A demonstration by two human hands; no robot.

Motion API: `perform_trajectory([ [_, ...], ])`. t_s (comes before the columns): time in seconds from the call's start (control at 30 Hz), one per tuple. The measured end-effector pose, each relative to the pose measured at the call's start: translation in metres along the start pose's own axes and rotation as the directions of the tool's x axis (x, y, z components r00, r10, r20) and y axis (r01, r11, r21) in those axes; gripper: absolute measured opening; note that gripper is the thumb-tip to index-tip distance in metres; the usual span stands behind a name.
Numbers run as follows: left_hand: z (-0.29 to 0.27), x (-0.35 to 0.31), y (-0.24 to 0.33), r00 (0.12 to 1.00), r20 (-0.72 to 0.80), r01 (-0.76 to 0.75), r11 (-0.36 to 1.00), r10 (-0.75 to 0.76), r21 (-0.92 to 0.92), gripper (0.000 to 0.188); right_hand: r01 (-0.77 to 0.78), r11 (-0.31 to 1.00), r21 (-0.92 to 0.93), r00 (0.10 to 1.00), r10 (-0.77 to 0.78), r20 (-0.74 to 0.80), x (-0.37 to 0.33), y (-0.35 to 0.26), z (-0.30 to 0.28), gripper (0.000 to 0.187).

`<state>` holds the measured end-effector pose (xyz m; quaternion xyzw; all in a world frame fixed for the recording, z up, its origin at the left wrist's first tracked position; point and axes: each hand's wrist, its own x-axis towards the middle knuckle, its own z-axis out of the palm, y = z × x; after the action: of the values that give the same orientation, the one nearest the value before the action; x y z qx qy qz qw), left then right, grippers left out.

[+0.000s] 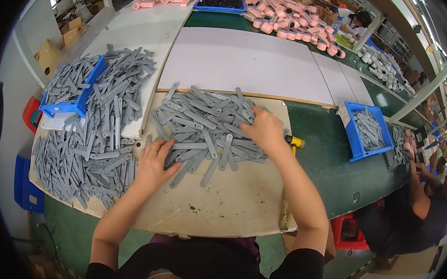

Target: The person sorts grey plastic components by hand at a factory workbench, inspecting them one by one.

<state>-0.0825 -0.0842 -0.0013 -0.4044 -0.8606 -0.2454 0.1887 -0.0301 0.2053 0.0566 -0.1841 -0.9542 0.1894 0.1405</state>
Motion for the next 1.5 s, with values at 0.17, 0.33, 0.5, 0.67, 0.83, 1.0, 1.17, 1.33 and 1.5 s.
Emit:
perform_trajectory([
  [0.17,0.011,0.007,0.002,0.991,0.128,-0.051,0.981,0.027,0.187,0.064,-0.244,0.965,-0.093,0.887,0.261,0.380,-0.018,0.032,-0.032,0.052],
  [0.33,0.017,0.037,0.008,0.956,0.261,0.098,0.985,-0.132,0.139,0.069,-0.071,0.985,-0.154,0.934,0.120,0.335,-0.037,0.048,-0.007,0.057],
  [0.5,0.029,0.046,0.003,0.936,0.294,0.176,0.980,-0.194,0.089,0.064,-0.107,0.985,0.135,0.919,0.046,0.392,-0.027,0.030,0.021,0.057],
  [0.67,0.009,0.063,-0.005,0.823,0.409,0.476,0.872,-0.394,-0.119,0.048,-0.166,0.869,0.466,0.921,-0.032,0.388,-0.017,-0.003,0.036,0.040],
  [0.83,0.013,0.058,-0.038,0.711,0.591,0.693,0.525,-0.381,-0.495,0.047,-0.587,0.523,0.619,0.711,-0.032,0.702,-0.001,-0.045,0.044,0.018],
  [1.0,-0.013,0.061,-0.044,0.616,0.718,0.769,0.050,-0.323,-0.637,0.045,-0.498,0.441,0.746,0.769,-0.173,0.616,0.007,-0.072,0.028,0.024],
  [1.17,-0.031,0.063,-0.049,0.707,0.633,0.686,0.087,-0.314,-0.723,0.049,-0.387,0.494,0.779,0.861,-0.109,0.497,0.010,-0.060,0.011,0.030],
  [1.33,-0.031,0.063,-0.063,0.731,0.623,0.669,0.116,-0.278,-0.734,0.070,-0.326,0.572,0.753,0.891,-0.080,0.446,0.006,-0.045,0.019,0.029],
  [1.5,-0.040,0.062,-0.054,0.800,0.481,0.578,0.248,-0.359,-0.777,0.084,-0.177,0.721,0.670,0.961,-0.022,0.277,0.011,-0.026,0.035,0.028],
])
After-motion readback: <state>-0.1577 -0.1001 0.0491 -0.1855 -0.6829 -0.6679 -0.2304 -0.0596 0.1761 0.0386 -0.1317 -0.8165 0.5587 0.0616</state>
